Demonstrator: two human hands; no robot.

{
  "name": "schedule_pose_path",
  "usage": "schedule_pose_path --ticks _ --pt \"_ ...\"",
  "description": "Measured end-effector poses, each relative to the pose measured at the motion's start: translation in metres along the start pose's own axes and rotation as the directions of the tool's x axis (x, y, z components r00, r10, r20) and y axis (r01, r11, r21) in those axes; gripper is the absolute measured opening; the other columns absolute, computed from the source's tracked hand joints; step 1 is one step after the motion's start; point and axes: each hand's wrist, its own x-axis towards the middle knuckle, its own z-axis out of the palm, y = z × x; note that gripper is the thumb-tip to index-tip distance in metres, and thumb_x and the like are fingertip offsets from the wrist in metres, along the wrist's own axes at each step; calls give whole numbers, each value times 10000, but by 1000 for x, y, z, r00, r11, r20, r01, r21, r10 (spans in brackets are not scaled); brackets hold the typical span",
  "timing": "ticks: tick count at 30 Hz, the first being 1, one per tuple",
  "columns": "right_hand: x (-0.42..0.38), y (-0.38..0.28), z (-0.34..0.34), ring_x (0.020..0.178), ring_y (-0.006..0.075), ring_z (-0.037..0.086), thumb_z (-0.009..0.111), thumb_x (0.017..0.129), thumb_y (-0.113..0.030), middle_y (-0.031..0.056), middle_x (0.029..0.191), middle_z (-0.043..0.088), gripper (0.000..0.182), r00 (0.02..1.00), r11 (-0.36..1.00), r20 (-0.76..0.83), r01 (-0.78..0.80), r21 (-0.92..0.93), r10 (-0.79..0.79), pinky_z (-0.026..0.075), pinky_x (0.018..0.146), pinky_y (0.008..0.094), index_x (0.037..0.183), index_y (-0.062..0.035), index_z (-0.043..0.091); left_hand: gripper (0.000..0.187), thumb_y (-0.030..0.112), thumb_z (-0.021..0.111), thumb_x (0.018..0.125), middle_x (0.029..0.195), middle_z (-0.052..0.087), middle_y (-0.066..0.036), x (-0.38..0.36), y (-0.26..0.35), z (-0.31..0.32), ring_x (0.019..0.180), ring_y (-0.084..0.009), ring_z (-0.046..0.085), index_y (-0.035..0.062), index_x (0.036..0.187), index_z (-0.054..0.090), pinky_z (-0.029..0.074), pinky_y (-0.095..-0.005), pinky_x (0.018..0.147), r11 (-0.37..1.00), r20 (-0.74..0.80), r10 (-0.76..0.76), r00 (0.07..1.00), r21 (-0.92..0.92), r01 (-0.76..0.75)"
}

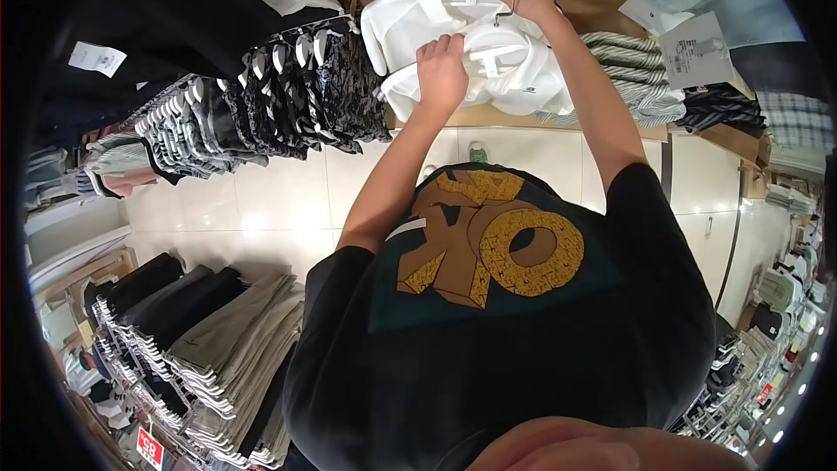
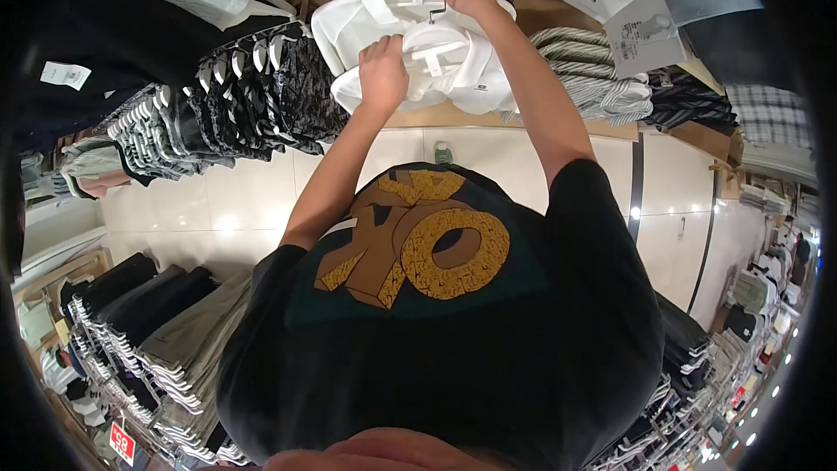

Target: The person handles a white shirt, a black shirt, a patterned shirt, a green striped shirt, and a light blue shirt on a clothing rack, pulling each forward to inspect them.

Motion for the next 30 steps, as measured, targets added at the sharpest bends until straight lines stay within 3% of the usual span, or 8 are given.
schedule_pose_path --ticks 2,5,9,14,19,20,23,30 --pt "23 1 11 1066 323 696 788 912 -395 197 1152 732 550 848 960 501 33 277 -173 531 955 399 1277 -5 653 331 -20 608 808 1020 683 -147 -1 5 5 987 -362 654 28 1132 654 465 -496 937 1000 1 -17 1000 -1 17" --pt "7 3 35 1042 254 689 794 917 -412 147 1105 734 566 798 823 602 -348 449 9 525 950 380 1289 -15 637 363 -16 611 819 1036 678 -152 -2 9 6 996 -361 649 28 1177 647 465 -497 937 998 35 -56 998 4 56" --pt "-1 -13 5 1077 214 690 790 940 -298 110 1137 739 467 718 678 693 -476 560 -69 527 979 362 1284 -17 646 423 -2 614 856 1078 671 -165 1 21 -1 1019 -366 639 17 1278 623 464 -502 949 994 -5 -100 995 -39 100" --pt "35 -20 -17 1116 247 701 730 973 -132 141 1199 738 305 673 837 718 -281 470 -177 550 990 388 1228 18 657 504 -23 601 860 1176 646 -165 26 32 6 1089 -374 613 42 1360 593 459 -493 961 992 -145 -92 985 -95 78" --pt "53 7 25 1028 437 682 655 1024 -364 262 1130 709 431 677 953 729 -140 268 -106 541 926 473 1173 40 655 582 -67 587 829 1190 613 -158 45 43 14 1101 -379 588 76 1393 577 454 -487 963 1000 -250 -4 968 -2 4" --pt "51 6 29 1011 467 683 598 1046 -411 308 1083 702 478 780 951 611 -72 301 -134 542 902 490 1133 55 656 576 -68 583 828 1154 607 -154 46 41 16 1071 -377 589 75 1386 582 454 -486 962 1000 -236 -9 972 16 13" --pt "55 9 33 1009 476 683 570 1057 -425 305 1069 712 493 818 947 542 11 320 -192 538 900 509 1111 57 661 500 -27 584 856 1064 590 -147 55 27 23 994 -365 591 72 1346 610 463 -477 947 993 -267 22 963 120 10" --pt "55 19 46 1153 495 617 618 1037 -311 312 1207 664 399 881 932 471 -134 336 -43 490 976 505 1227 39 631 436 69 592 893 1006 582 -149 84 5 32 945 -360 613 122 1325 624 486 -478 922 969 -178 37 983 246 8"
